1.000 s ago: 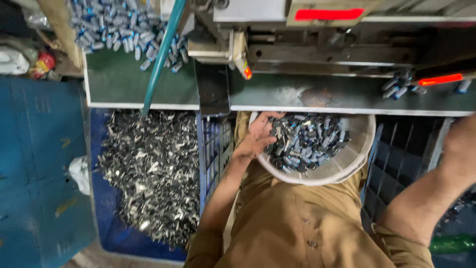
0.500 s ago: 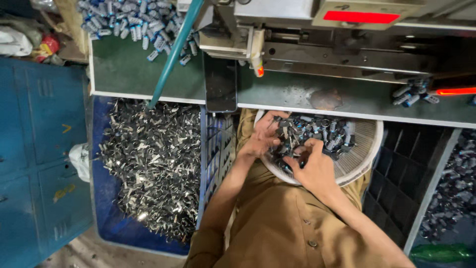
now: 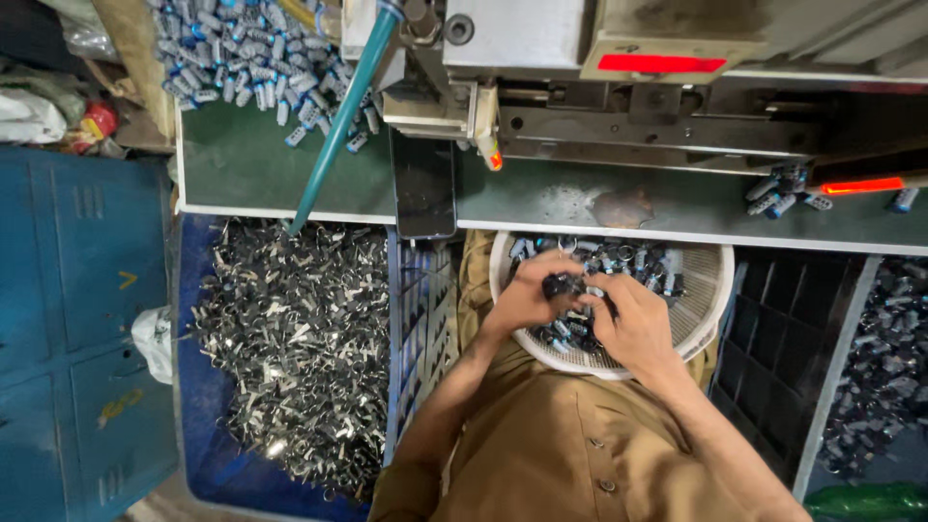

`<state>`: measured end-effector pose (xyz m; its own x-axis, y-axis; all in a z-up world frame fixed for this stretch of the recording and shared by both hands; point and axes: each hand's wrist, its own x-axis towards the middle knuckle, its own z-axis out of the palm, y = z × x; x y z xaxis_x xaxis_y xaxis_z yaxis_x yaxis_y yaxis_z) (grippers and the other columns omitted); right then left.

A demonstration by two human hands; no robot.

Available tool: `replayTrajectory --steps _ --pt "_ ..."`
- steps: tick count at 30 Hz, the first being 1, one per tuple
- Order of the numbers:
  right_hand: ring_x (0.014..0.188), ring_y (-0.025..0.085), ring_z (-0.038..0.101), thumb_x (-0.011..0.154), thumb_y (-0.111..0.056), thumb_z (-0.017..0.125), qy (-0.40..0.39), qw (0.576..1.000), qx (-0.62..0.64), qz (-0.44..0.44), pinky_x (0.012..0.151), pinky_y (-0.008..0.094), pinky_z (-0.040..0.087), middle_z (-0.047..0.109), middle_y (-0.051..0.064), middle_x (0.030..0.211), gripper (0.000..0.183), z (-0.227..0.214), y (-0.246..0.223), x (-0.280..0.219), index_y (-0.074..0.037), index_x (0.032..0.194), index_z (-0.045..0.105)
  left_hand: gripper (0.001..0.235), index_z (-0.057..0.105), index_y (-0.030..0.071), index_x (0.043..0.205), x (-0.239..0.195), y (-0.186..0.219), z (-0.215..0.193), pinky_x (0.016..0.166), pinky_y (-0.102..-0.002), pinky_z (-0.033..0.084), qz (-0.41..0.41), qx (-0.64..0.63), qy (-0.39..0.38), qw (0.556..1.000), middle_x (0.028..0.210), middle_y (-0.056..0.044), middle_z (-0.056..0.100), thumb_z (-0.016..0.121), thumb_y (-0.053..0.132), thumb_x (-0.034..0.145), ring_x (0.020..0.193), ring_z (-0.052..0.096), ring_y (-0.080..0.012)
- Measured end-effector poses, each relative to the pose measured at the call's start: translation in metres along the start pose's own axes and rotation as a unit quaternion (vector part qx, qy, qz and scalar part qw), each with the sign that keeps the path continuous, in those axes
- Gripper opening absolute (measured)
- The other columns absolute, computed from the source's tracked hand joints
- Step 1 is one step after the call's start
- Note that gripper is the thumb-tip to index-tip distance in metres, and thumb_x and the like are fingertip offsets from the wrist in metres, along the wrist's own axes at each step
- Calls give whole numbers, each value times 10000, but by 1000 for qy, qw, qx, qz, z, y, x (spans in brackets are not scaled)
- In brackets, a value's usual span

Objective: The person repeatedly picks small black and blue plastic components from a white basket, places them into a machine slot, and retrieves the processed items. The person handles the components one at a time and transfers them between the basket and the machine throughout the clip.

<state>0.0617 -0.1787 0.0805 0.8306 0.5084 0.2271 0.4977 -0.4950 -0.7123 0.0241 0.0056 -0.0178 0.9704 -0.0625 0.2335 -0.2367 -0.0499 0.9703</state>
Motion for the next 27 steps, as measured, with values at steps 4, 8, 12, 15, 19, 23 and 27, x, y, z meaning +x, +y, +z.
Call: replayTrajectory --steps 4,8,12,15,19,23,27 --pt "880 359 692 836 -37 719 -10 999 -10 -42 763 406 560 687 156 1012 208 -5 -5 11 -53 1039 674 348 688 13 1034 -5 2 -2 829 -343 556 -70 5 -30 997 1025 -91 705 851 24 727 946 707 -227" --pt "867 298 751 856 -24 734 -39 998 54 14 712 346 576 746 113 1026 184 -8 2 10 -17 1032 681 331 690 -7 1016 -5 5 -5 657 -303 530 -147 -89 -22 985 974 -75 662 859 18 732 810 655 -160" --pt "906 255 789 855 48 661 -78 987 139 -6 740 325 624 759 150 1050 117 -18 17 8 0 961 663 337 688 -8 1011 -7 7 -4 615 -297 535 -201 -129 -27 971 997 -64 656 847 19 716 823 650 -145" --pt "947 268 783 851 147 591 5 969 241 -61 719 324 630 729 186 1051 161 -37 18 27 36 964 620 356 689 0 1025 -7 3 -5 736 -312 531 -81 -67 -23 994 1014 -58 668 875 20 722 902 663 -161" --pt "797 284 685 795 188 725 217 969 45 -111 636 379 567 660 184 859 228 -66 6 81 69 912 569 361 682 -6 1054 -8 -2 -1 820 -320 526 4 -35 13 999 1066 -51 665 881 25 754 966 665 -178" --pt "984 286 609 873 88 789 268 956 -41 -109 824 402 519 593 161 1022 211 -67 3 137 -56 950 655 280 689 0 1019 -12 2 -2 524 -233 524 -191 -142 -13 971 1002 -28 641 855 94 813 725 639 -90" --pt "1091 334 568 892 -9 849 188 951 -186 -158 1105 509 324 671 104 1029 207 -59 19 163 -100 1036 731 309 686 -2 1033 -11 5 -3 521 -242 508 -171 -166 -9 971 993 -35 636 868 98 805 692 627 -85"
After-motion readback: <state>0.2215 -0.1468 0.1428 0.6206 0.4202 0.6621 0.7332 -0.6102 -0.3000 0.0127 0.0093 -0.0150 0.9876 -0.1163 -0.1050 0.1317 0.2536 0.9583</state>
